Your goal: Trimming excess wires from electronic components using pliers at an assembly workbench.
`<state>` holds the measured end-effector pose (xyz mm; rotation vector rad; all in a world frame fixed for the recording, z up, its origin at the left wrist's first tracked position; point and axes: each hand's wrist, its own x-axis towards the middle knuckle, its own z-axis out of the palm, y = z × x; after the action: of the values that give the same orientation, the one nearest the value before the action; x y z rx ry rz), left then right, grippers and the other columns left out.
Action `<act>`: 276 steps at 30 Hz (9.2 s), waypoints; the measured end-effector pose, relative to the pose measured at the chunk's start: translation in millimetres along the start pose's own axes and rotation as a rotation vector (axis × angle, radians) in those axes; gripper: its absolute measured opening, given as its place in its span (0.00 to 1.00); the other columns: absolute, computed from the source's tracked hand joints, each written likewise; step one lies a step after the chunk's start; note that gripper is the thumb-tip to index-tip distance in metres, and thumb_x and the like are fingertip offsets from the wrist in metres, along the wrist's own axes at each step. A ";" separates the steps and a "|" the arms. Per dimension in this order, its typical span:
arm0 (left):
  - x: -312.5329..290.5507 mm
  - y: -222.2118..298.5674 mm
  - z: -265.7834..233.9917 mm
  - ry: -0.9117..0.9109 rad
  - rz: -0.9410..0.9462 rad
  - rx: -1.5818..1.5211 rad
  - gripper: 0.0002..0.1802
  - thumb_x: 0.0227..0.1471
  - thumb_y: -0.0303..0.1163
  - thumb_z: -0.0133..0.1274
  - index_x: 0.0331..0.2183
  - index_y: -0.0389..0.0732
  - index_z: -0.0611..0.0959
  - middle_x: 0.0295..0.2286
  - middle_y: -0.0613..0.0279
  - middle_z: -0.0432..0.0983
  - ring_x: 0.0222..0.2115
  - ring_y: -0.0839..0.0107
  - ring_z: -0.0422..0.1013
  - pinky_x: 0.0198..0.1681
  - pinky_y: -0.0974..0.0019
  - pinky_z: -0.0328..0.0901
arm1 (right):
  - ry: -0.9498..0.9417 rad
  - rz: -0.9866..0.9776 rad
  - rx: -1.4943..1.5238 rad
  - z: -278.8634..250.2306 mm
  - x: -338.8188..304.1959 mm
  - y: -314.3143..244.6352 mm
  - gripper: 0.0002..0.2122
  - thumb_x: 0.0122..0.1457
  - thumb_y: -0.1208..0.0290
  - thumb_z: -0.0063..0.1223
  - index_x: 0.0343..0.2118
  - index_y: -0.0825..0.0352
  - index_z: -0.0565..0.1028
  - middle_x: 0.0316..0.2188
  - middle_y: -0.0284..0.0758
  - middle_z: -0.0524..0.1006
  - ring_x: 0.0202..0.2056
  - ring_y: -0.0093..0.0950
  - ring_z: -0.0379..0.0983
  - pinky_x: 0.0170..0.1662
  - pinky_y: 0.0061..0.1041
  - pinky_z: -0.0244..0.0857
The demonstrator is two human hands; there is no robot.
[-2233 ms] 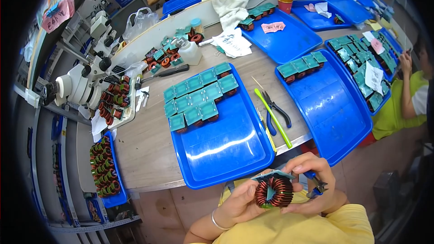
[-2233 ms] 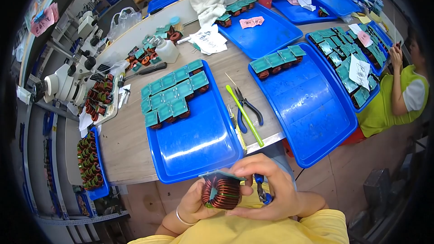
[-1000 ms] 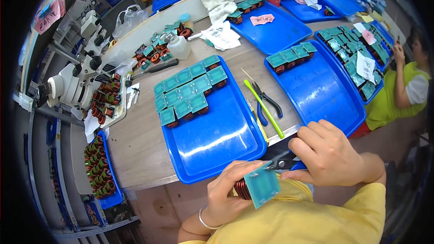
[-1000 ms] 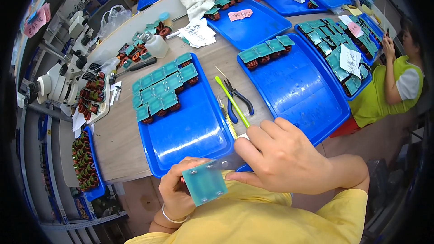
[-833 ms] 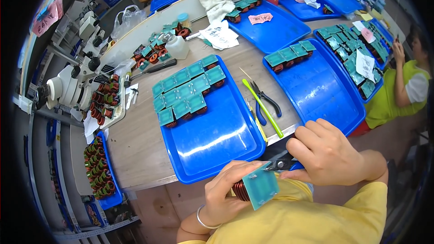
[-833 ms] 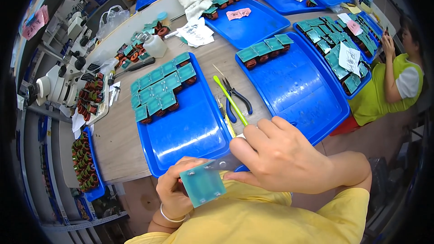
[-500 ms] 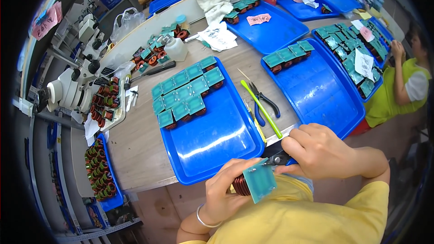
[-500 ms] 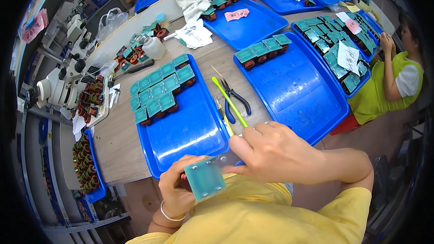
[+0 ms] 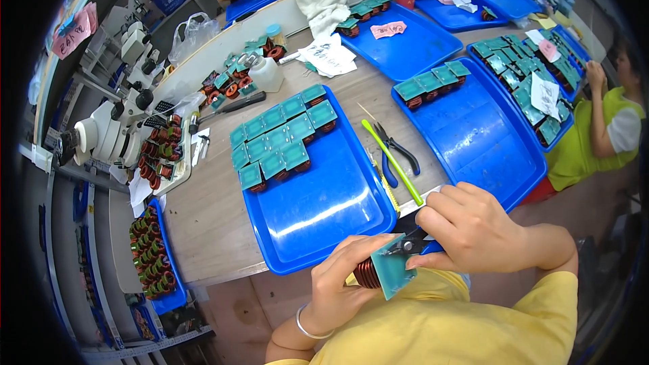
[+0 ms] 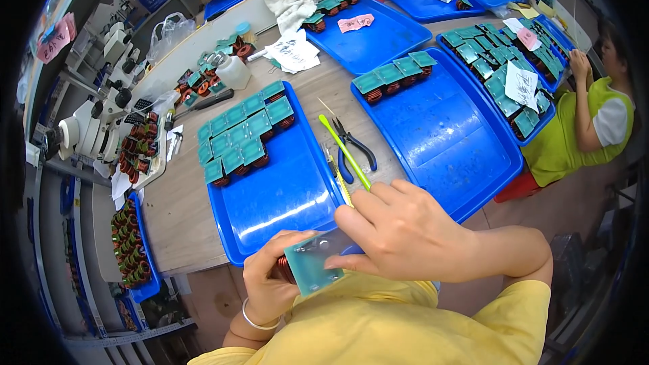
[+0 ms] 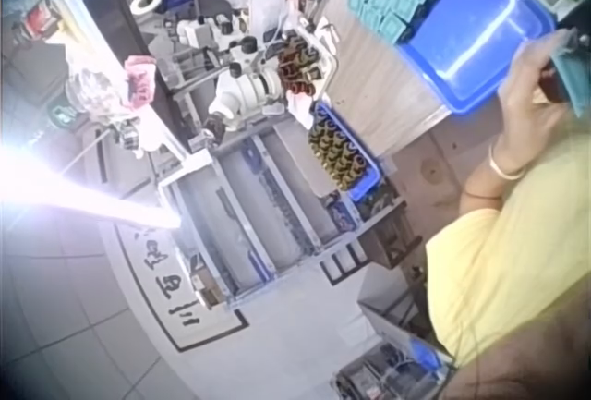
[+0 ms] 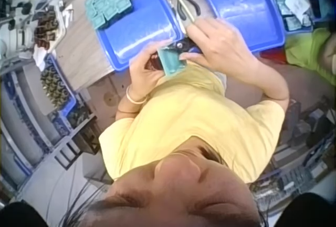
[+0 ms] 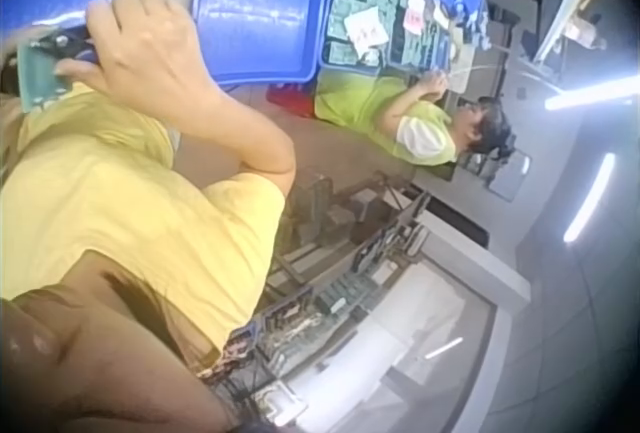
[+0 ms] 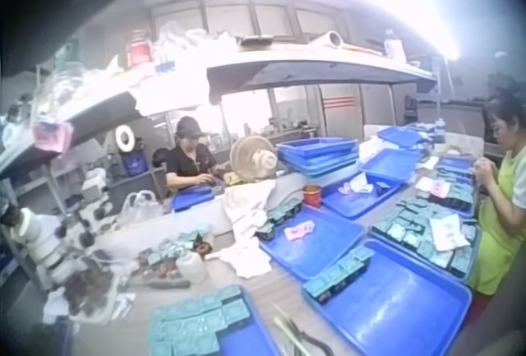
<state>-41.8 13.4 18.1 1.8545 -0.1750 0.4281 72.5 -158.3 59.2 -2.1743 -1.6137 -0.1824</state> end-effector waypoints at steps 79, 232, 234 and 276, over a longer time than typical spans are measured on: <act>-0.6 1.7 -8.9 0.205 -0.089 0.067 0.29 0.26 0.23 0.66 0.37 0.33 0.76 0.33 0.52 0.75 0.33 0.63 0.73 0.36 0.69 0.67 | -0.162 -0.001 -0.020 -7.2 -2.3 -10.4 0.21 0.43 0.53 0.57 0.20 0.67 0.62 0.16 0.35 0.60 0.19 0.31 0.62 0.24 0.26 0.57; 6.2 -1.2 -9.8 0.115 -0.246 -0.253 0.38 0.26 0.30 0.69 0.42 0.36 0.68 0.31 0.55 0.73 0.34 0.68 0.71 0.37 0.69 0.67 | -0.110 0.008 0.077 -4.7 2.1 -10.9 0.20 0.44 0.53 0.56 0.27 0.68 0.69 0.20 0.34 0.63 0.22 0.30 0.62 0.27 0.26 0.55; 6.0 -1.7 -10.6 0.104 -0.222 -0.226 0.38 0.26 0.29 0.70 0.42 0.36 0.68 0.31 0.55 0.73 0.35 0.68 0.71 0.37 0.69 0.67 | -0.104 -0.001 0.068 -5.2 2.0 -11.5 0.20 0.44 0.52 0.55 0.26 0.67 0.69 0.20 0.33 0.62 0.22 0.30 0.62 0.27 0.26 0.55; 7.7 -3.3 -15.1 -0.122 -0.138 -0.072 0.37 0.31 0.35 0.66 0.45 0.36 0.69 0.39 0.55 0.70 0.34 0.70 0.71 0.35 0.71 0.67 | -0.125 -0.079 0.071 0.9 1.7 -12.9 0.19 0.45 0.54 0.55 0.21 0.65 0.62 0.17 0.33 0.59 0.20 0.29 0.61 0.24 0.26 0.54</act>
<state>-36.7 29.4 22.1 1.8093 -0.1424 0.2107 60.8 -153.4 62.3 -2.1066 -1.7481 -0.0120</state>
